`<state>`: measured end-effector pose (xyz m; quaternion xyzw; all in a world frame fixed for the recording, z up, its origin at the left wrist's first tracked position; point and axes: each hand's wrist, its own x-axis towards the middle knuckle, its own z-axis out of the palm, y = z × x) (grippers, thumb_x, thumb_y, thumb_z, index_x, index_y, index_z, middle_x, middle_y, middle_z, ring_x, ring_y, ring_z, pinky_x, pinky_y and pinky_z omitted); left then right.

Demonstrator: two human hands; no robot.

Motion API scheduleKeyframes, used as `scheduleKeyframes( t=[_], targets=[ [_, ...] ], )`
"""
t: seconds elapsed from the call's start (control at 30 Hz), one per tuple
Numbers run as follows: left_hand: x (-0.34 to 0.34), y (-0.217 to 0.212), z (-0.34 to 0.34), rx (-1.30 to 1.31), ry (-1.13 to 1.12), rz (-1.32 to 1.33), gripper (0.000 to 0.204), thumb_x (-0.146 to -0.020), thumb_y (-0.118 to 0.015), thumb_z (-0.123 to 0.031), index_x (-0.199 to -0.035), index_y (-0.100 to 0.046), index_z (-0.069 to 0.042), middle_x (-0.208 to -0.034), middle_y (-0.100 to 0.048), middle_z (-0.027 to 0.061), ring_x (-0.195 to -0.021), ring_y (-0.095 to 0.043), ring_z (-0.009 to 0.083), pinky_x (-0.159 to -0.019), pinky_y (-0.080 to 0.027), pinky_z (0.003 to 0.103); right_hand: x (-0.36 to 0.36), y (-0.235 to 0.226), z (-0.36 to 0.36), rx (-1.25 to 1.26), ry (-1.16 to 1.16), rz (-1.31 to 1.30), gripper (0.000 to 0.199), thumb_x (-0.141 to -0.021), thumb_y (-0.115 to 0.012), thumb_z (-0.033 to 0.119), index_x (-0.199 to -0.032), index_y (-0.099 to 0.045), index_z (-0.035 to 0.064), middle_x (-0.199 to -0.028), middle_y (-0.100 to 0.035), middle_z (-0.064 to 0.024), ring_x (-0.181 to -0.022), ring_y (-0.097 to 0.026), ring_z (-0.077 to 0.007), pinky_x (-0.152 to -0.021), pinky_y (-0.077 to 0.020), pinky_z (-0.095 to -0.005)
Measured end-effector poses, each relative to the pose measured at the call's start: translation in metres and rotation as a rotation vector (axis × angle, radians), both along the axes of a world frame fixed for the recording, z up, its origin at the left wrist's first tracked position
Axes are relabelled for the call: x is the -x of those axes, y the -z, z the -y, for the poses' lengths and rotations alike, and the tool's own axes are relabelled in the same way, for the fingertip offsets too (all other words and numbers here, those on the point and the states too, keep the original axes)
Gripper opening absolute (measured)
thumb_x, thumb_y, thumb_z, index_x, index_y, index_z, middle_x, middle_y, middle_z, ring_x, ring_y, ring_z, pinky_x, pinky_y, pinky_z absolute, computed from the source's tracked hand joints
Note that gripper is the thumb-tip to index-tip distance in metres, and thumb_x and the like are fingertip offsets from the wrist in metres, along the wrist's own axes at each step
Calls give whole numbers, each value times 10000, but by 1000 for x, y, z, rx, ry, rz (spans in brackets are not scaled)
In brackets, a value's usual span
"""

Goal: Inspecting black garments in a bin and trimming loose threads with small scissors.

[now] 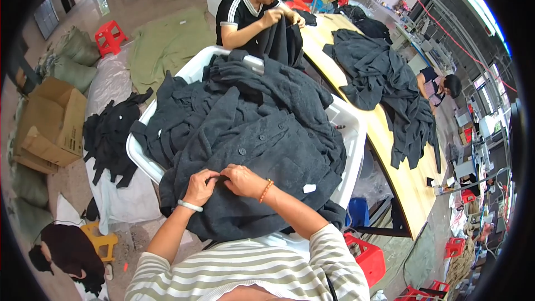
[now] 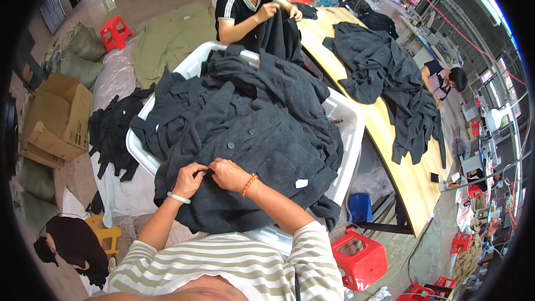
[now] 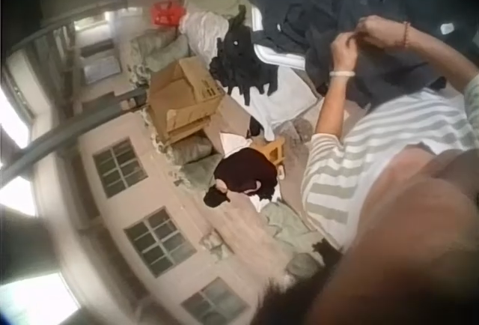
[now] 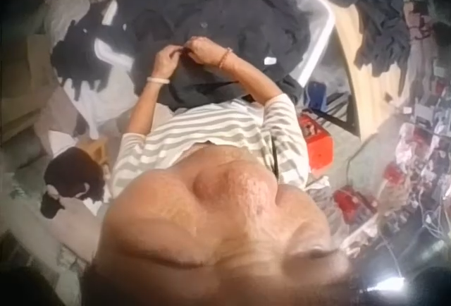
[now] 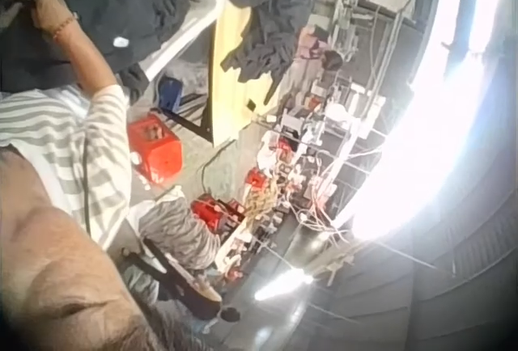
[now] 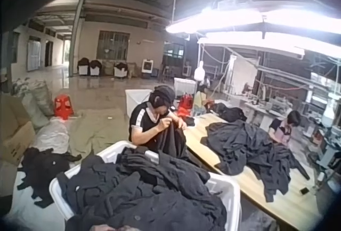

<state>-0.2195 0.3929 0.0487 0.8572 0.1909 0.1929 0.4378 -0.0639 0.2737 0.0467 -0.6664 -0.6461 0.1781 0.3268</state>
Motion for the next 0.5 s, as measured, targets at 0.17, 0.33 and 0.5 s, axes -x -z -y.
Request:
scheduleKeyframes(
  t=[0.17,0.33,0.5],
  targets=[
    [-3,9,1,14,9,-10,111,-819,-579,-13,-894,-655,19,-873,-669,171,-832,-661,322,-737,-516,358,-3,-2,3,-9,-42,98,183,-706,-580,-3,-863,-673,6,-808,-611,-156,-800,-613,-323,-688,-521,-383],
    [-10,-2,1,-21,48,-61,138,-826,-563,-20,-925,-652,18,-862,-668,150,-804,-661,275,-732,-507,327,-11,1,11,-72,-5,-18,124,-814,-632,146,-885,-645,46,-825,-630,-152,-758,-642,-344,-666,-525,-411],
    [-10,5,-5,-82,-110,-124,132,-827,-587,-26,-943,-641,4,-877,-652,135,-796,-652,277,-714,-497,326,-57,-1,39,146,115,191,148,-839,-644,180,-945,-608,82,-914,-628,-100,-790,-640,-327,-670,-521,-402]
  ],
)
